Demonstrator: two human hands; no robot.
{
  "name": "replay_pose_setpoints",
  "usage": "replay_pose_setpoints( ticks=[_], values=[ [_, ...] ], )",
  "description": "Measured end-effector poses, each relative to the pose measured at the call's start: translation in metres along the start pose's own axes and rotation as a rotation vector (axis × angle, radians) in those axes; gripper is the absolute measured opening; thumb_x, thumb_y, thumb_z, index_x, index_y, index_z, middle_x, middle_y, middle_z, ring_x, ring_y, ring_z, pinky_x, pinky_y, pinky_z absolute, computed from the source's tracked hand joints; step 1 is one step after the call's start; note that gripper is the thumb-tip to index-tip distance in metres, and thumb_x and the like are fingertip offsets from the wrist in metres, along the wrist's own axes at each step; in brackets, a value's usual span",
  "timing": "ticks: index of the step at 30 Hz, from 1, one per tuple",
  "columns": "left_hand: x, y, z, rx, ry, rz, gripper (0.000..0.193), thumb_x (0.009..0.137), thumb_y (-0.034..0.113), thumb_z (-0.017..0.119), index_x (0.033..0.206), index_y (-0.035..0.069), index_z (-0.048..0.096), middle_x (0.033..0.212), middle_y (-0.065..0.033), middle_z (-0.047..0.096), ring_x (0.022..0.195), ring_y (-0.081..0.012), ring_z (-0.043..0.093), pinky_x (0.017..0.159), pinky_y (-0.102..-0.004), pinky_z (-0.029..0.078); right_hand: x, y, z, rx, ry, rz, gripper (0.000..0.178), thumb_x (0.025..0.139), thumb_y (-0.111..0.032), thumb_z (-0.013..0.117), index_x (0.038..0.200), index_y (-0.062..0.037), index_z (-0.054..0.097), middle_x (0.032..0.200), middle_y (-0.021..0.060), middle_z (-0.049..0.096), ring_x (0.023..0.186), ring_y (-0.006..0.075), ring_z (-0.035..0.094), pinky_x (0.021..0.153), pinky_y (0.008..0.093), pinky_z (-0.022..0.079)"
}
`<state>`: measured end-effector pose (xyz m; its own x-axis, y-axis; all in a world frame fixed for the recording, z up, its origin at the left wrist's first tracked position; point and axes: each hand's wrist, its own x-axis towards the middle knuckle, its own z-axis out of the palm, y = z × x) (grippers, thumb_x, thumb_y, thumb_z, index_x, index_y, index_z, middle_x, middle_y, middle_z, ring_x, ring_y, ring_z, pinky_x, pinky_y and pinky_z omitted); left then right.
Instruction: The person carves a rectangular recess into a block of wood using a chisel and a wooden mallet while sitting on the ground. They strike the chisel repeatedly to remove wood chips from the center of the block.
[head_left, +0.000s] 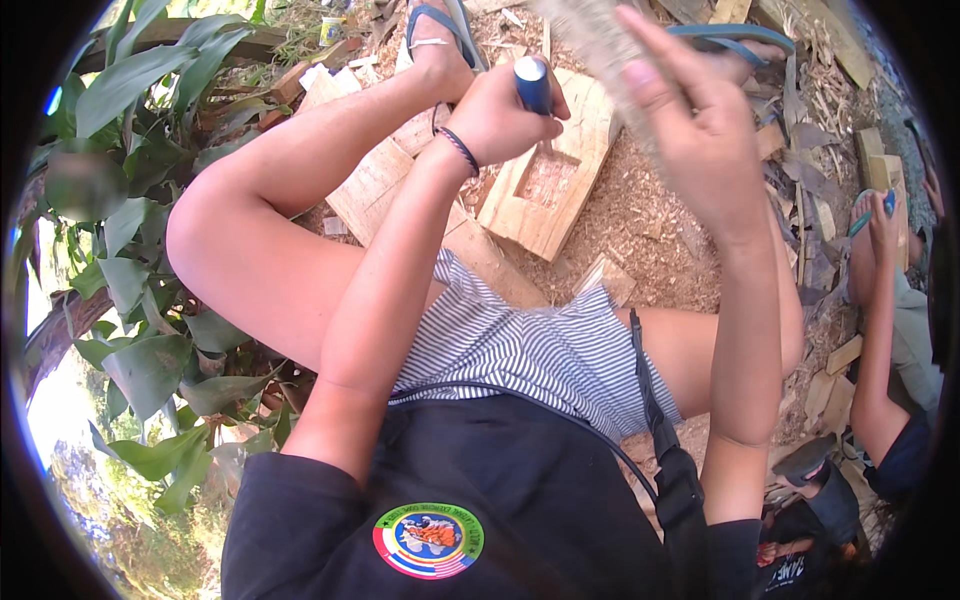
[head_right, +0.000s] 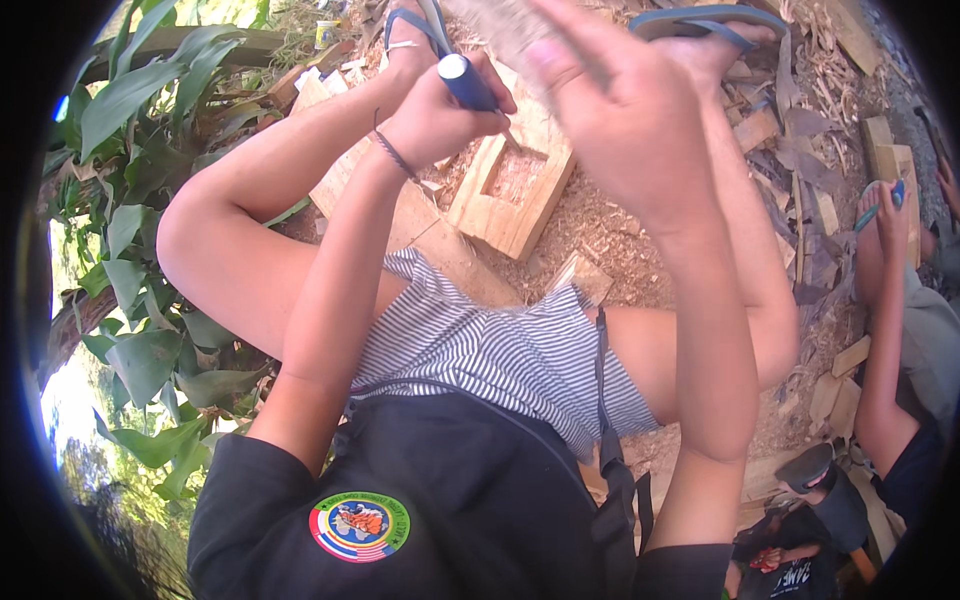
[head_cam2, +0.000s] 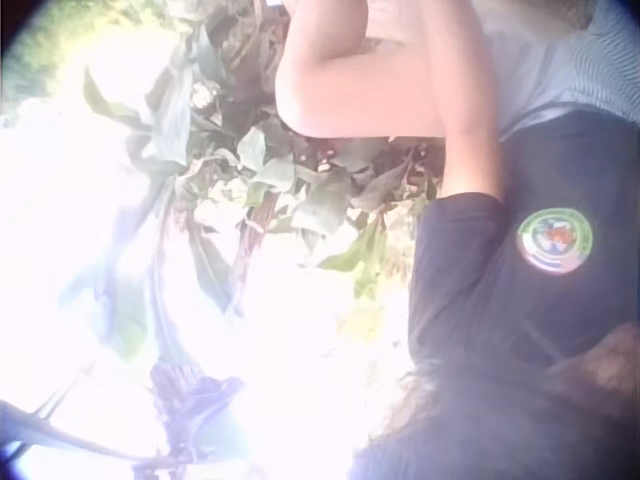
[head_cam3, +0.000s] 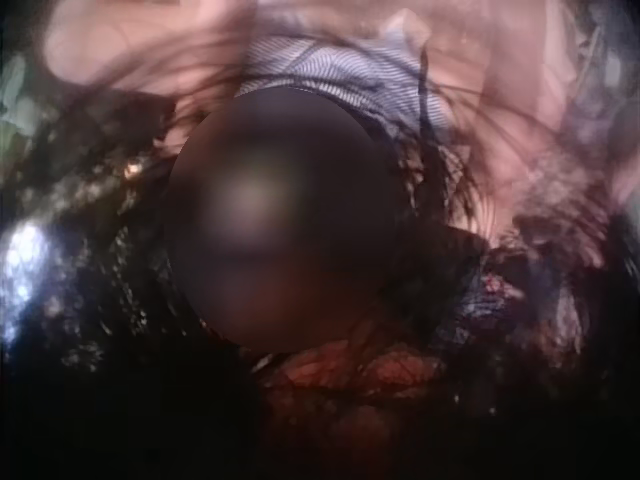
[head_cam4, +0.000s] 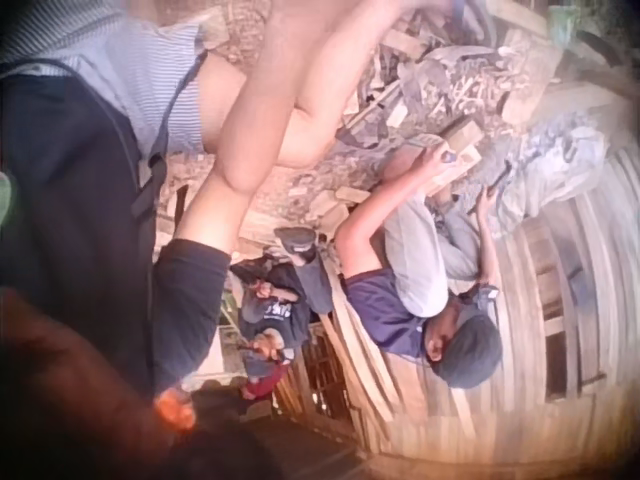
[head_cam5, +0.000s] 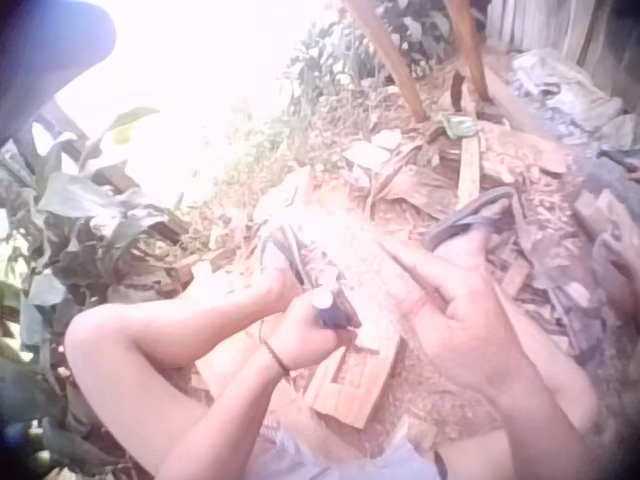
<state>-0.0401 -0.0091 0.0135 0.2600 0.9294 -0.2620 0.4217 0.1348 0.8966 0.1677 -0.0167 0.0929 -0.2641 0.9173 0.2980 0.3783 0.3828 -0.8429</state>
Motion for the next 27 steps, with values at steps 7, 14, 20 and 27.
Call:
replay_pose_setpoints(
  ticks=[7, 14, 20, 27],
  values=[
    [-0.025, 0.039, -0.037, -0.560, 0.396, -0.140, 0.021, 0.077, -0.009, 0.058, 0.093, 0.004, 0.052, 0.089, -0.0113, 0.064, 0.085, -0.0251, 0.070, 0.080, -0.0370, 0.060, -0.048, 0.059, -0.014, -0.284, 0.170, 0.409, 0.042, 0.094, -0.027, 0.061, 0.134, -0.0128, 0.061, 0.116, 0.0168, 0.069, 0.107, 0.0320, 0.066, 0.098, 0.0390, 0.047],
    [-0.013, -0.023, -0.046, -0.140, 0.127, -0.493, 0.016, 0.074, 0.005, 0.056, 0.089, 0.007, 0.053, 0.066, -0.0006, 0.049, 0.049, -0.0106, 0.045, 0.042, -0.0254, 0.035, -0.113, 0.076, -0.003, -0.946, -0.082, 0.551, 0.028, 0.090, -0.024, 0.063, 0.113, -0.0117, 0.072, 0.114, 0.0144, 0.066, 0.106, 0.0314, 0.061, 0.091, 0.0450, 0.047],
    [-0.006, -0.073, 0.023, -0.016, 0.051, -0.627, 0.034, 0.082, 0.030, 0.071, 0.102, 0.006, 0.060, 0.060, -0.0001, 0.051, 0.041, -0.0111, 0.047, 0.039, -0.0287, 0.038, -0.027, 0.085, 0.047, -0.654, -0.303, 0.532, 0.047, 0.096, -0.043, 0.052, 0.129, -0.0095, 0.061, 0.134, 0.0170, 0.056, 0.123, 0.0323, 0.052, 0.105, 0.0487, 0.039],
    [-0.023, -0.112, 0.044, 0.274, 0.016, -0.405, 0.053, 0.084, 0.040, 0.073, 0.128, 0.012, 0.062, 0.075, -0.0042, 0.061, 0.056, -0.0134, 0.056, 0.052, -0.0294, 0.044, -0.032, 0.161, 0.078, -0.724, -0.279, 0.584, 0.071, 0.090, -0.055, 0.060, 0.131, 0.0026, 0.051, 0.129, 0.0225, 0.057, 0.121, 0.0366, 0.054, 0.101, 0.0486, 0.043]
  ],
)
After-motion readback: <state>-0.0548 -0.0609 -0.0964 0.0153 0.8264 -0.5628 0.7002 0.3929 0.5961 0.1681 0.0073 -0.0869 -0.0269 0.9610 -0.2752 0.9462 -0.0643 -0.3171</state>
